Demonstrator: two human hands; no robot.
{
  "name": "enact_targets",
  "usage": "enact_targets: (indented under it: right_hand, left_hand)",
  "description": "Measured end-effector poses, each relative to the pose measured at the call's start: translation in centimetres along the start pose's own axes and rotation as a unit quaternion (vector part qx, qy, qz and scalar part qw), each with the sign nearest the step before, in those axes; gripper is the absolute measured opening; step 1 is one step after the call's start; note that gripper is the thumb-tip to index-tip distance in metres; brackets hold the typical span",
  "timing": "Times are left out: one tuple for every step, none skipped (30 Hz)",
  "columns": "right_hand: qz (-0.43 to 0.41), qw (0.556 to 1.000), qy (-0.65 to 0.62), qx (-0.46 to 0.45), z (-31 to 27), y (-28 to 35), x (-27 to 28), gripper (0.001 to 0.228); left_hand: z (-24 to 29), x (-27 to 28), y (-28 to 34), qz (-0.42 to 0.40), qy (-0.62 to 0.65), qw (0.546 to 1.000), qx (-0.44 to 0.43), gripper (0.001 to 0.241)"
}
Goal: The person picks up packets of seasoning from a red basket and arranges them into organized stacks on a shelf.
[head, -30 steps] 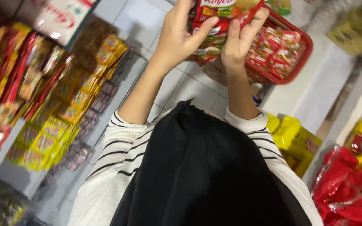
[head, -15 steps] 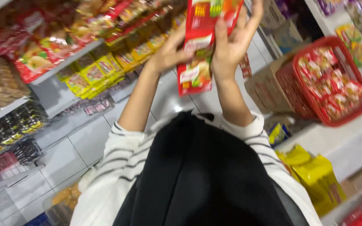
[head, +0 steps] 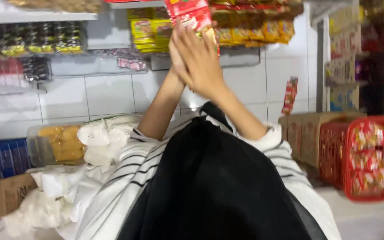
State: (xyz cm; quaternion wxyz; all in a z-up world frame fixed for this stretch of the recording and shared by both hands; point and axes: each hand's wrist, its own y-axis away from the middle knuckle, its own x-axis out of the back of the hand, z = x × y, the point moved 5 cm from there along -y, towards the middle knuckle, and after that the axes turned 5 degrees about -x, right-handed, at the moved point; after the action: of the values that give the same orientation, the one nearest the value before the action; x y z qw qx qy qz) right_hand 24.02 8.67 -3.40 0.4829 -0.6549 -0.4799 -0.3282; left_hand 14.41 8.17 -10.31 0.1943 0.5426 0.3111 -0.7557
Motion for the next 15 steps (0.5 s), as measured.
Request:
enact_targets:
  right_hand:
    - [0.011, 0.999, -0.011, 0.038, -1.4, 0.9, -1.2, 0.068]
    - [0.022, 0.997, -0.023, 0.076, -2.4, 1.9, -2.3, 0.064]
    - [-0.012, 0.993, -0.07, 0.1, -2.7, 3.3, -3.3, 0.064]
    - [-0.048, 0.985, -0.116, 0.123, -2.4, 4.1, -3.9, 0.065]
    - [-0.032, 0.977, -0.167, 0.13, -1.6, 4.6, -3.8, 0.056]
    - [-0.016, 0.966, -0.219, 0.136, -0.8, 4.7, -3.4, 0.047]
    - [0.006, 0.954, -0.264, 0.142, -0.5, 3.7, -3.0, 0.04]
    - [0.05, 0.956, -0.25, 0.144, -0.5, 2.3, -2.4, 0.041]
    - [0.093, 0.957, -0.232, 0.145, -0.3, 0.6, -1.2, 0.042]
    - [0.137, 0.956, -0.214, 0.146, -0.2, -1.3, 0.0, 0.045]
    - [0.111, 0.964, -0.185, 0.155, -1.1, -3.3, 0.3, 0.049]
    - [0.084, 0.971, -0.155, 0.164, -2.0, -5.4, 0.2, 0.053]
    - [0.062, 0.975, -0.126, 0.174, -3.1, -7.1, 0.1, 0.058]
    - [0.099, 0.964, -0.131, 0.211, -4.4, -7.5, 0.7, 0.049]
    - [0.14, 0.95, -0.13, 0.249, -5.4, -7.8, 1.5, 0.042]
  left_hand:
    - [2.2, 0.1, 0.0, 0.012, -0.021, 0.999, -0.028, 0.066]
    - [4.1, 0.1, 0.5, 0.025, -0.042, 0.997, -0.057, 0.065]
    - [5.7, 0.2, 1.3, 0.044, -0.06, 0.994, -0.081, 0.064]
    - [7.2, 0.0, 1.5, 0.027, -0.078, 0.992, -0.091, 0.065]
    - [8.4, 0.1, 2.3, 0.015, -0.094, 0.991, -0.099, 0.067]
    - [9.3, 0.1, 2.9, 0.004, -0.111, 0.988, -0.106, 0.068]
    - [9.9, 0.2, 3.1, 0.015, -0.119, 0.987, -0.108, 0.068]
    - [10.2, 0.1, 3.7, 0.025, -0.126, 0.985, -0.111, 0.068]
    - [10.3, 0.0, 3.4, 0.034, -0.131, 0.984, -0.112, 0.068]
    - [10.6, -0.3, 2.7, 0.04, -0.123, 0.985, -0.112, 0.066]
    - [11.0, -0.8, 2.7, 0.051, -0.117, 0.985, -0.115, 0.064]
    - [11.4, -1.6, 2.6, 0.062, -0.109, 0.985, -0.118, 0.062]
    - [12.4, -3.0, 2.1, 0.025, -0.137, 0.983, -0.119, 0.065]
    - [13.6, -4.7, 1.5, -0.013, -0.164, 0.979, -0.12, 0.068]
    - [14.8, -6.4, 0.5, -0.058, -0.192, 0.972, -0.118, 0.071]
